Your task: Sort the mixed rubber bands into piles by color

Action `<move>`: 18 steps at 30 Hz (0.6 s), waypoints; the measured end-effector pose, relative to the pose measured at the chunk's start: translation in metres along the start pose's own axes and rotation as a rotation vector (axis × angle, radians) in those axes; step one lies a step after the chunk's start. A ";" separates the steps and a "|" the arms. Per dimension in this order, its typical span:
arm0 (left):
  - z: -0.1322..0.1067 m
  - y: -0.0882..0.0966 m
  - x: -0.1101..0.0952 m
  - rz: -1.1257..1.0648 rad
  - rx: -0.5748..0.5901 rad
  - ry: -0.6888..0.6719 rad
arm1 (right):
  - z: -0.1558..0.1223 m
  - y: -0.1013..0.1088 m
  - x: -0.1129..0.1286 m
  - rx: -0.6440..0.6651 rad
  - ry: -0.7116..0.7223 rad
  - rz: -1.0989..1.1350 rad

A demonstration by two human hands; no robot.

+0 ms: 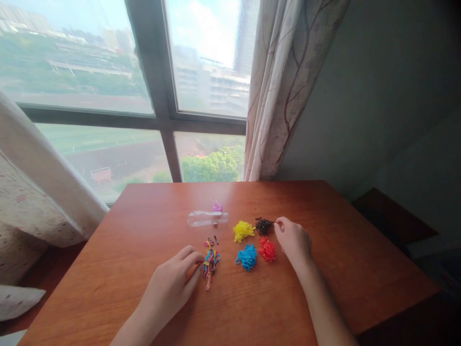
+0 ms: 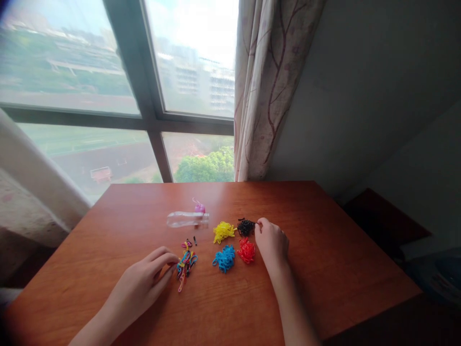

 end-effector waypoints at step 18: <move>-0.002 -0.003 0.004 0.020 0.063 0.069 | -0.026 0.006 0.006 -0.004 0.096 0.086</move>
Point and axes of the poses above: each hand's wrist, its own z-axis towards the middle knuckle, its own y-axis out of the back of the hand, x = y × z, the point moved 4 cm from there along z, towards the middle knuckle, and after that the axes turned 10 degrees about z, right-handed, at the moved point
